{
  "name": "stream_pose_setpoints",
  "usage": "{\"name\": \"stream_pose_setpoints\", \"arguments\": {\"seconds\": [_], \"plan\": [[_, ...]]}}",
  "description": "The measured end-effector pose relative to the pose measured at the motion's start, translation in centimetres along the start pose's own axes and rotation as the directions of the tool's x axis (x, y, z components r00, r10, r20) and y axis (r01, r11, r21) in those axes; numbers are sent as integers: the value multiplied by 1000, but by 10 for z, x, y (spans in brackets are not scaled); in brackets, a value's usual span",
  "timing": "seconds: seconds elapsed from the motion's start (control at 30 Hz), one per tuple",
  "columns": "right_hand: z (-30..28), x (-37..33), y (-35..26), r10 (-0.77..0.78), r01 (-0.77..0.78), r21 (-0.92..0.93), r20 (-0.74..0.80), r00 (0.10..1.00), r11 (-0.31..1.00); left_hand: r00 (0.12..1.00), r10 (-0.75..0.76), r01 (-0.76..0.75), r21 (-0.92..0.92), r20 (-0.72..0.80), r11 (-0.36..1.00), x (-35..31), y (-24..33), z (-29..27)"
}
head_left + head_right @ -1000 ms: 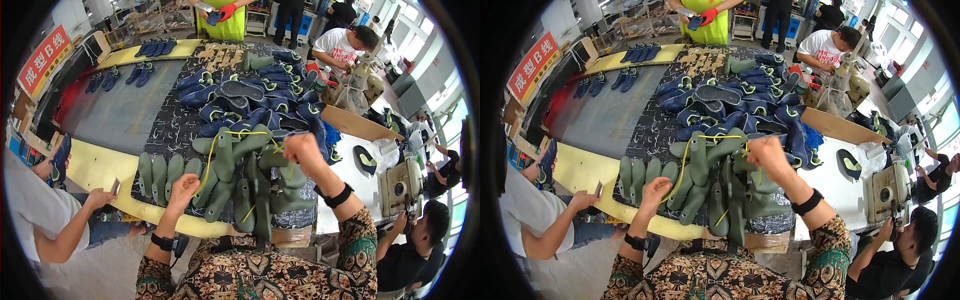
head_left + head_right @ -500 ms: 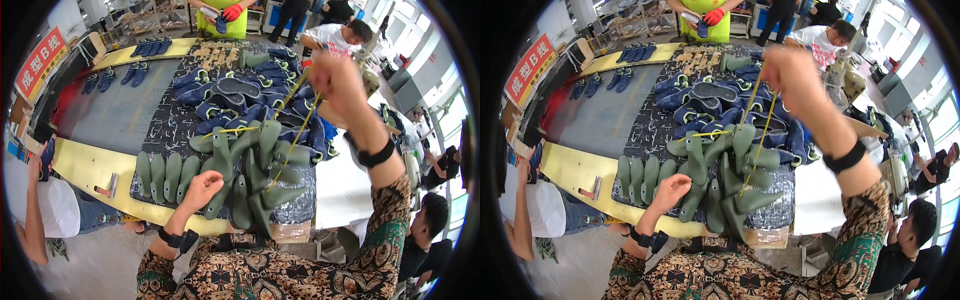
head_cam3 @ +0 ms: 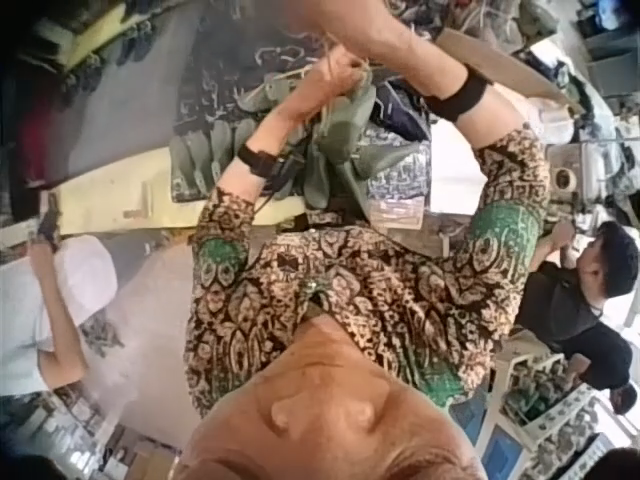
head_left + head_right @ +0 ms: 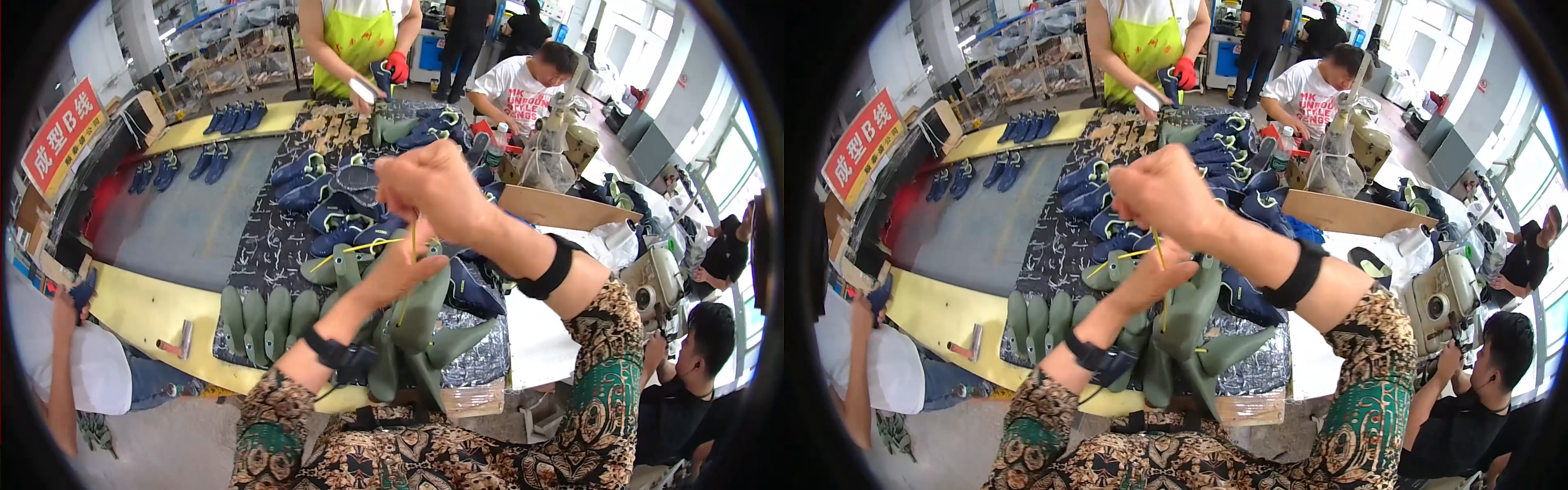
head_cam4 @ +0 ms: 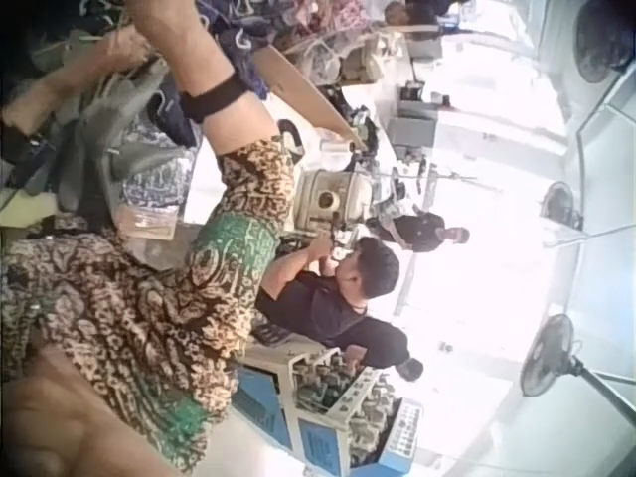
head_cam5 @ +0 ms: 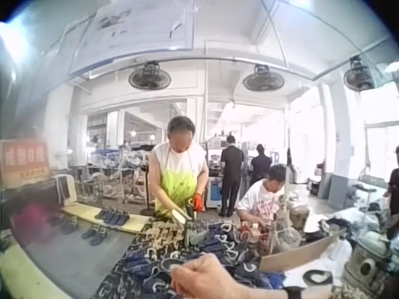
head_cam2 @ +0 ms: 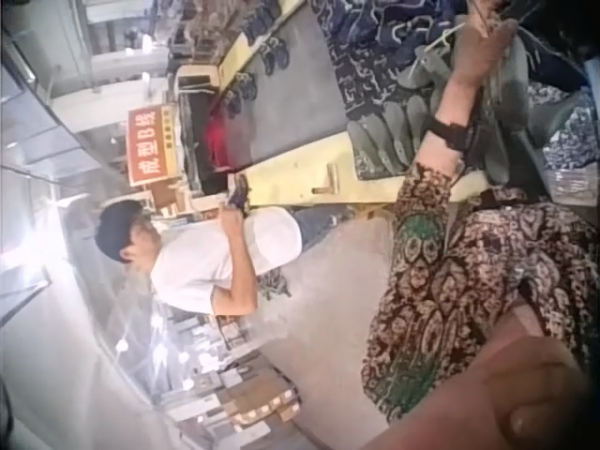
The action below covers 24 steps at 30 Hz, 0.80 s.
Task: Organizing and grouping green shoe molds with a yellow cord in a manufacturing facility.
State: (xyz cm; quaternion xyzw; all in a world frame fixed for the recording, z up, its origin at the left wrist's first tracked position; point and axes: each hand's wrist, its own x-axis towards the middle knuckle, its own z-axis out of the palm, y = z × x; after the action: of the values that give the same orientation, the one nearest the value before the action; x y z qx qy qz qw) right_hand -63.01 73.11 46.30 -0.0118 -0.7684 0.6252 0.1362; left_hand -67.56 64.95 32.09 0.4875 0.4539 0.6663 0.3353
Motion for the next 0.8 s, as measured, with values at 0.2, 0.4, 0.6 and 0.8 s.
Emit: {"name": "stream_pose_setpoints", "arguments": {"seconds": [0.2,0.4,0.6,0.8], "plan": [[-51,-8,31,37,60,265,-346,938,962,973,-227,209,-262,-41,942,-32,-33,10],[-57,-82,135,-138,140,-549,45,989,824,890,-319,181,-391,-326,902,-31,-32,-2],[-7,-121,180,109,33,-570,213,971,821,937,-319,257,-339,-143,905,5,8,37],[-13,-116,175,239,-237,-37,41,970,971,959,-260,233,-215,-112,949,13,22,23]]}}
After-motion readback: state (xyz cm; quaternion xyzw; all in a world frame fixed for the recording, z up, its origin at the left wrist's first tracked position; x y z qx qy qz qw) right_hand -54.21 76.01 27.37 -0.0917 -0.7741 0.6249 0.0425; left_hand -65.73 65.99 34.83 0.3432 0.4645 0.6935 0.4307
